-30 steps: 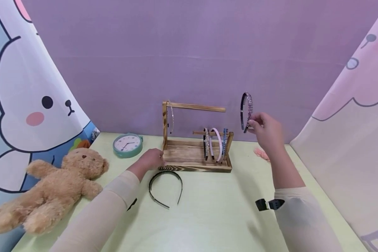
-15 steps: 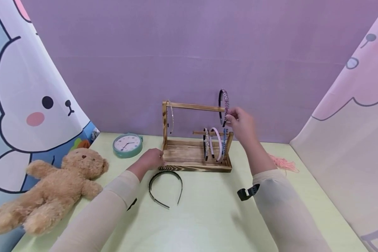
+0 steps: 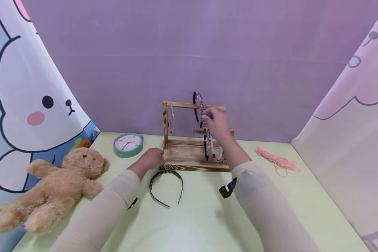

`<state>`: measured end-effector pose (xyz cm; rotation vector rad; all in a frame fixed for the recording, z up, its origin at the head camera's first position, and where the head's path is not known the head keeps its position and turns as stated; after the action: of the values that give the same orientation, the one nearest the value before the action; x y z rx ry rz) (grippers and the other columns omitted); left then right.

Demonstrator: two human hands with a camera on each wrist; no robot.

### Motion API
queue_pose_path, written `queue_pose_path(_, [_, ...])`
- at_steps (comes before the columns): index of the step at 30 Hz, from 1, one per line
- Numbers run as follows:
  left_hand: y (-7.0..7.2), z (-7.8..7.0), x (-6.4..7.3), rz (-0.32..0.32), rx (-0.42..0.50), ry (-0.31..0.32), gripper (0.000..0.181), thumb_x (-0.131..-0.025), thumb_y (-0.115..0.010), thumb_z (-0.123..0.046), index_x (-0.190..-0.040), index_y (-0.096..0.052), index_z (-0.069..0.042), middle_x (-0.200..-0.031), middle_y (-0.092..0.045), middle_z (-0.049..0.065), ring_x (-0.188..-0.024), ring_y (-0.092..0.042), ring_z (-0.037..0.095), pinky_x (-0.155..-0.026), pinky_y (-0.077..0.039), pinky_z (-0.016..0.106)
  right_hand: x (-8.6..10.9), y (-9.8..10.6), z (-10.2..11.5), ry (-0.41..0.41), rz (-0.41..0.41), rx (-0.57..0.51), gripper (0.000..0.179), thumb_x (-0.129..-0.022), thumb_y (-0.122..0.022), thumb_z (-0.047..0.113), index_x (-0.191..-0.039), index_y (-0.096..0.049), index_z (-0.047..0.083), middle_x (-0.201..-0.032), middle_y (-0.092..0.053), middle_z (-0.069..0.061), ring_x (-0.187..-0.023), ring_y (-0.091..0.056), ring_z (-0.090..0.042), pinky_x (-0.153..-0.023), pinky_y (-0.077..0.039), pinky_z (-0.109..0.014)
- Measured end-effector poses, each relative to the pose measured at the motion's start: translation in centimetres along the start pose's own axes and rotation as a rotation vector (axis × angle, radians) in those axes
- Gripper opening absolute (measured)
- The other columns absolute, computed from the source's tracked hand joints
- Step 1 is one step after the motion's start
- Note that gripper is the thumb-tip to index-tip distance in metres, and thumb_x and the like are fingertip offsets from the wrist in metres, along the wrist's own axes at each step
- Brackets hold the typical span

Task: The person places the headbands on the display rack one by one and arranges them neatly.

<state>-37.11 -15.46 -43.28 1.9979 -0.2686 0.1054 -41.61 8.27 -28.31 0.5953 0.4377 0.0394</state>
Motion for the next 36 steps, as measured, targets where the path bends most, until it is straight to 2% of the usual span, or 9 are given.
queue_pose_path(7, [0.1,-0.2,0.1,0.003,0.005,-0.003,0.053,-0.095,-0.066,-0.024,-0.138,-0.051,0.003,-0.127,-0.063,0.019,-0.115,-0.059,0.034,-0.1,-0.048,0.048,-0.2,-2.7,0.8,0.022,0.04,0.012,0.014,-0.098,-0.061,0.018,-0.105,-0.063,0.006,-0.097,-0.067,-0.009,-0.091,-0.069,-0.026,-0.077,-0.059,-0.03])
queue_pose_path(12, [0.2,-0.3,0.1,0.001,0.004,-0.006,0.053,-0.095,-0.066,-0.024,-0.138,-0.052,0.004,-0.124,-0.064,0.018,-0.113,-0.06,0.033,-0.098,-0.049,0.048,-0.3,-4.4,1.1,0.0,0.074,-0.028,0.014,-0.098,-0.06,0.017,-0.106,-0.063,0.006,-0.097,-0.066,-0.009,-0.094,-0.07,-0.031,-0.076,-0.059,-0.03])
queue_pose_path(19, [0.0,0.0,0.0,0.006,-0.008,-0.001,0.055,-0.095,-0.065,-0.025,-0.14,-0.05,0.004,-0.128,-0.062,0.019,-0.118,-0.058,0.035,-0.101,-0.047,0.048,-0.2,-6.1,0.9,-0.032,0.115,0.003,0.014,-0.098,-0.061,0.019,-0.105,-0.063,0.007,-0.098,-0.067,-0.008,-0.096,-0.07,-0.029,-0.077,-0.058,-0.027])
queue_pose_path(25, [-0.1,0.0,-0.1,0.011,-0.018,-0.017,0.054,-0.095,-0.066,-0.024,-0.139,-0.051,0.004,-0.128,-0.062,0.019,-0.117,-0.059,0.035,-0.099,-0.048,0.048,-0.1,-6.4,0.7,-0.041,0.114,0.106,0.016,-0.097,-0.062,0.027,-0.106,-0.065,0.014,-0.097,-0.068,-0.001,-0.089,-0.067,-0.016,-0.078,-0.056,-0.029])
queue_pose_path(36, [0.0,0.0,0.1,0.016,-0.007,-0.005,0.055,-0.095,-0.065,-0.025,-0.139,-0.05,0.004,-0.129,-0.061,0.019,-0.118,-0.058,0.035,-0.1,-0.048,0.048,1.4,-5.1,0.7,-0.025,0.108,0.203,0.03,-0.098,-0.059,0.038,-0.116,-0.068,0.015,-0.109,-0.07,0.001,-0.1,-0.064,-0.017,-0.086,-0.054,-0.035])
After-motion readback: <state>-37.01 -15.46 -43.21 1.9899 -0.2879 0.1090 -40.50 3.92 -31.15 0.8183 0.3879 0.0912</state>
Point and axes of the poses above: each hand's wrist, its own x-axis away from the middle knuckle, its own y-axis out of the back of the hand, z = x × y, the point moved 7 cm from there along -x, towards the middle knuckle
